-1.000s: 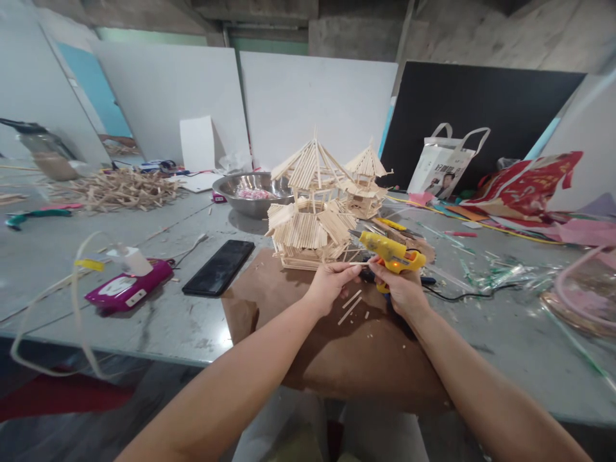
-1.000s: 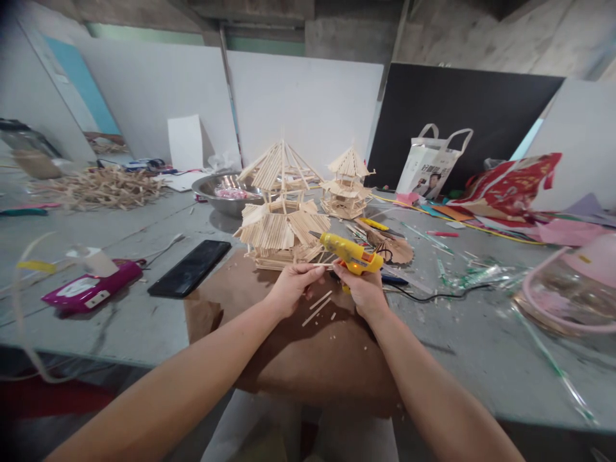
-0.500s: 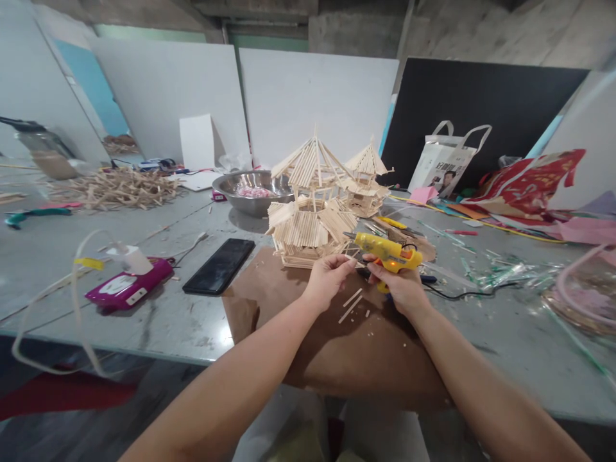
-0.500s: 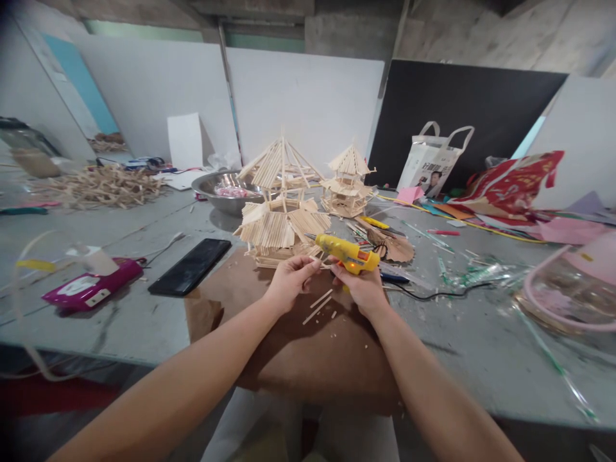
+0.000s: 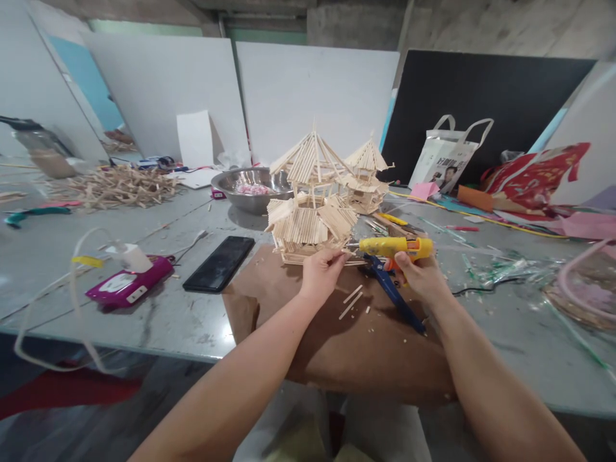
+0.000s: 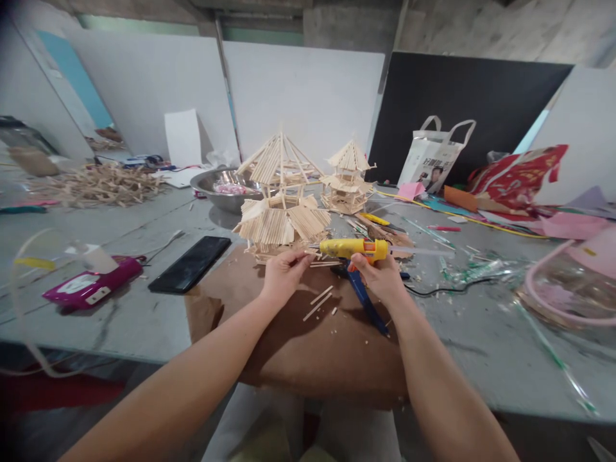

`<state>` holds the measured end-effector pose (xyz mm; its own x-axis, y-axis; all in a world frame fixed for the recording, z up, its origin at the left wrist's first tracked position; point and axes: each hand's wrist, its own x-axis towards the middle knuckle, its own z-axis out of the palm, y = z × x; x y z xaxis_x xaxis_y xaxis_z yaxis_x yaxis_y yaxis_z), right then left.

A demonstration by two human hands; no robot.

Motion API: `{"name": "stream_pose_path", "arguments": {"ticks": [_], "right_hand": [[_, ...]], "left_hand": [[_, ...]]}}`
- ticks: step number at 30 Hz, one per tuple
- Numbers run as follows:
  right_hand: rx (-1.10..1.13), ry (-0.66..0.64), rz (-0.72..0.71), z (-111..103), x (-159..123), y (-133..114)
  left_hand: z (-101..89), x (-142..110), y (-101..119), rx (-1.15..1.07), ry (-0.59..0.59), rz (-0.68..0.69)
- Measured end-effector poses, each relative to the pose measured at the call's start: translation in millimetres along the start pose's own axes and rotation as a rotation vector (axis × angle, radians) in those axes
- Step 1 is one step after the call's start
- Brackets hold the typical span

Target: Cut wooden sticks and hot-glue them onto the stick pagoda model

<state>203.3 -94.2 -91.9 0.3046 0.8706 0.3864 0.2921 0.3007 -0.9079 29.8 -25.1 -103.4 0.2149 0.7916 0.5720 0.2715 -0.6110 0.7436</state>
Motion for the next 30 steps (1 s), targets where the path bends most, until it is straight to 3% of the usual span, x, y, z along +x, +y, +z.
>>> {"name": "stream_pose_path", "arguments": {"ticks": [30], "right_hand": [[-0.101,0.008,-0.017,1.5,1.0,-3.7]], "left_hand": [[1.0,0.3,-3.9,0.05,0.038,0.118]]}}
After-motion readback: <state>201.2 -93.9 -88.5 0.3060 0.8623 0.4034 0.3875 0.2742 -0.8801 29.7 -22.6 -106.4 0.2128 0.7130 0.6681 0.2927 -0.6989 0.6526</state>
